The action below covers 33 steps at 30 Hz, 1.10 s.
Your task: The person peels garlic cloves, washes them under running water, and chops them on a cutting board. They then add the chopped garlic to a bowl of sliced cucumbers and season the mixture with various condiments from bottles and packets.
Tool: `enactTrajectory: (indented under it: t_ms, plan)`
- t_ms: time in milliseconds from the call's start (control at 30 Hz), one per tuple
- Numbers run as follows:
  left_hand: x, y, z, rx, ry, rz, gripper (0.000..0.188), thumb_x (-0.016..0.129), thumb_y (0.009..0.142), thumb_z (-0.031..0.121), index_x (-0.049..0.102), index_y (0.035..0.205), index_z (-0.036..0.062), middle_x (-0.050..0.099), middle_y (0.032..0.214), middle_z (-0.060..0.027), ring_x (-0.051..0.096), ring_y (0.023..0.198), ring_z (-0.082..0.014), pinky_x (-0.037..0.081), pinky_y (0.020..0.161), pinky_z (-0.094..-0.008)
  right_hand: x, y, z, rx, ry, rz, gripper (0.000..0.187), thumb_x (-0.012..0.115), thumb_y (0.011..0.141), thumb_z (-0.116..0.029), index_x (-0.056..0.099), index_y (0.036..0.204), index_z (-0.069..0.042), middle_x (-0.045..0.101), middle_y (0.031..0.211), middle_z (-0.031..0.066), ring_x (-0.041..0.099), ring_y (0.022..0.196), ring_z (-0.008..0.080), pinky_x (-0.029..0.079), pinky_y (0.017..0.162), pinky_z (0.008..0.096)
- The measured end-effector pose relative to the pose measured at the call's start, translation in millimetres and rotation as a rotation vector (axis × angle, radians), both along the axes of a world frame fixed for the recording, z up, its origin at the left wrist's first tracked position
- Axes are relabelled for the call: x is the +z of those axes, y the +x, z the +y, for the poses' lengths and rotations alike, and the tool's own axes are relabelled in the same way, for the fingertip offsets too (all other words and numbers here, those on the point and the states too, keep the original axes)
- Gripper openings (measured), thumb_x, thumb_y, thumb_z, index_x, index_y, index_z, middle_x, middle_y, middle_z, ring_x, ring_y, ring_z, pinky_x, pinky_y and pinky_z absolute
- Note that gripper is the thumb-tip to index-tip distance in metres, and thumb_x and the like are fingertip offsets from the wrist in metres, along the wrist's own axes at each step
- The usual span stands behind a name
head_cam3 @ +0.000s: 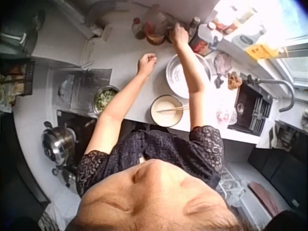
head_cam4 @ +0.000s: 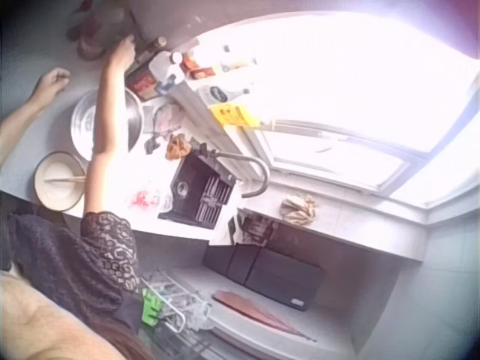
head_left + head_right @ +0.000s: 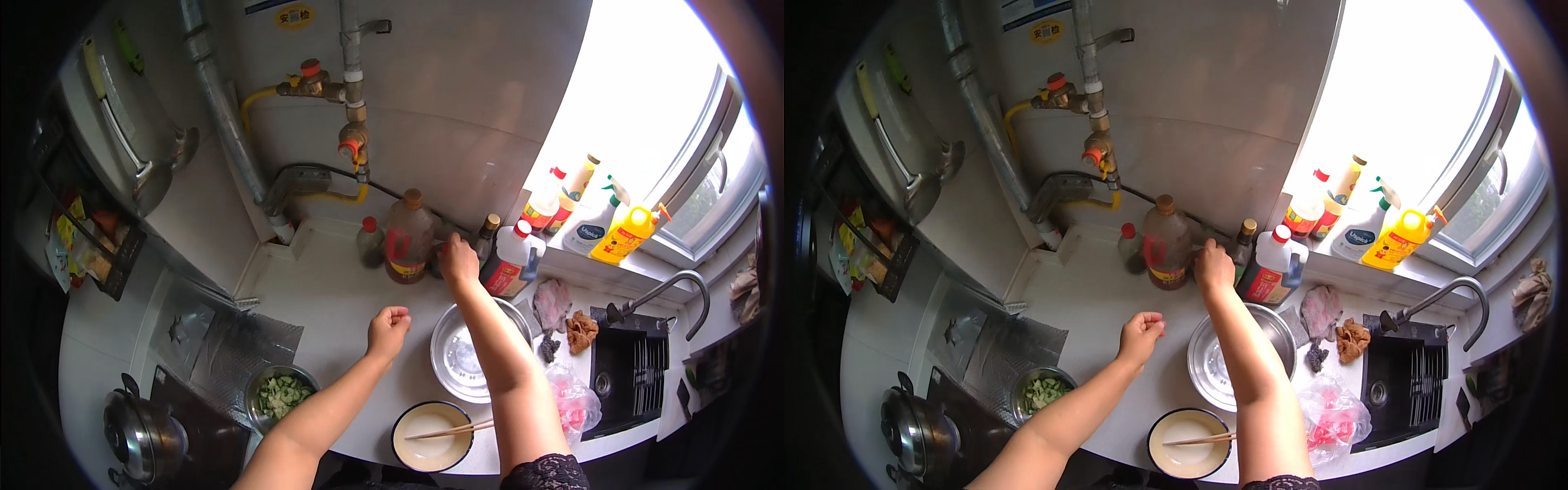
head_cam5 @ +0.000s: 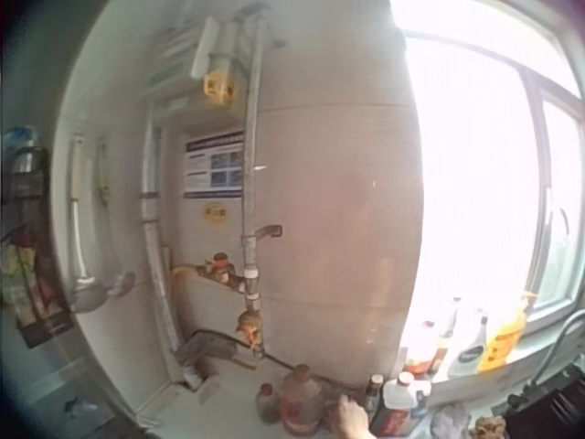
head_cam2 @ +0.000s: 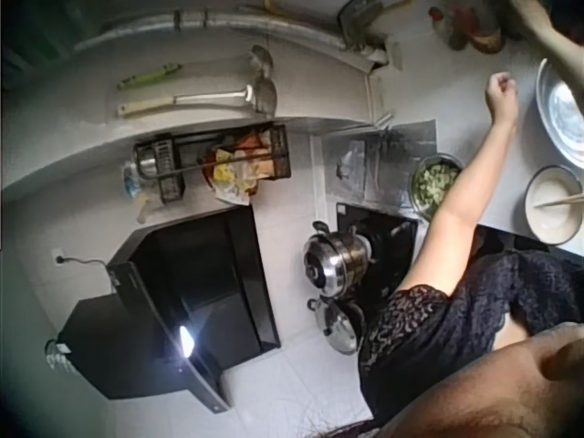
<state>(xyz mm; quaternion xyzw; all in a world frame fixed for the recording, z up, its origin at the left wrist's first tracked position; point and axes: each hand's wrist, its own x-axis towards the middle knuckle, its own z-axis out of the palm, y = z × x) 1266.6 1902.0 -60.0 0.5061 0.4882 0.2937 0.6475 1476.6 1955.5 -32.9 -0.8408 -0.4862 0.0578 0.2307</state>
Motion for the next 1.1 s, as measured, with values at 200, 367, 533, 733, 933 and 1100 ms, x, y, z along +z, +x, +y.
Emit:
enactTrajectory:
  t_ms: [200,367,533,733,933,1100]
  plan:
    - [-21,-24,-5,-0.017,0.204,0.064,0.031,0.066,0.084,0.01,0.059,0.113,0.0004,0.066,0.099,-0.0086,0.063,0.086,-0.0148,0.052,0.079,-0.0286,-12,-33,-54,0.101,0.157,0.026,0.029,0.068,0.078,-0.014,0.054,0.102,-0.005,0.061,0.096,0.0204,0.062,0.089,0.0404,0.051,0.075,0.0483]
    - [-34,-55,-19,-0.118,0.337,0.255,0.051,0.073,0.079,0.012,0.054,0.125,0.0013,0.063,0.114,-0.0124,0.064,0.093,-0.0188,0.052,0.083,-0.031,-3,-83,-97,0.262,0.186,0.107,0.028,0.07,0.074,-0.01,0.057,0.098,-0.006,0.061,0.093,0.0194,0.061,0.091,0.0398,0.05,0.077,0.0471]
    - [-46,-84,-37,-0.17,0.537,0.386,0.074,0.081,0.071,0.019,0.045,0.134,0.0043,0.055,0.128,-0.0178,0.058,0.109,-0.0285,0.049,0.092,-0.0395,6,-137,-122,0.316,0.131,0.197,0.036,0.074,0.069,-0.013,0.061,0.101,-0.004,0.065,0.093,0.0198,0.063,0.09,0.0397,0.051,0.079,0.0444]
    - [-20,-118,-63,-0.134,0.817,0.307,0.096,0.089,0.06,0.025,0.033,0.135,0.0039,0.052,0.123,-0.0189,0.05,0.116,-0.0361,0.041,0.1,-0.0439,46,-183,-155,0.326,0.248,0.259,0.037,0.08,0.066,-0.015,0.063,0.097,-0.004,0.067,0.088,0.0163,0.067,0.081,0.0324,0.054,0.073,0.0373]
    - [41,-159,-87,0.017,0.977,0.188,0.091,0.089,0.059,0.02,0.036,0.129,-0.0019,0.05,0.122,-0.0204,0.054,0.109,-0.0329,0.045,0.095,-0.0415,124,-233,-188,0.343,0.353,0.344,0.044,0.086,0.066,-0.025,0.062,0.093,-0.002,0.067,0.081,0.0125,0.067,0.07,0.0214,0.054,0.064,0.0308]
    - [54,-211,-93,-0.133,0.735,-0.091,0.088,0.09,0.06,0.025,0.04,0.13,0.0039,0.058,0.116,-0.0146,0.057,0.11,-0.0254,0.047,0.095,-0.0383,144,-238,-197,0.648,0.293,0.449,0.041,0.083,0.072,-0.018,0.064,0.103,-0.001,0.068,0.085,0.0108,0.067,0.069,0.0175,0.054,0.063,0.0282]
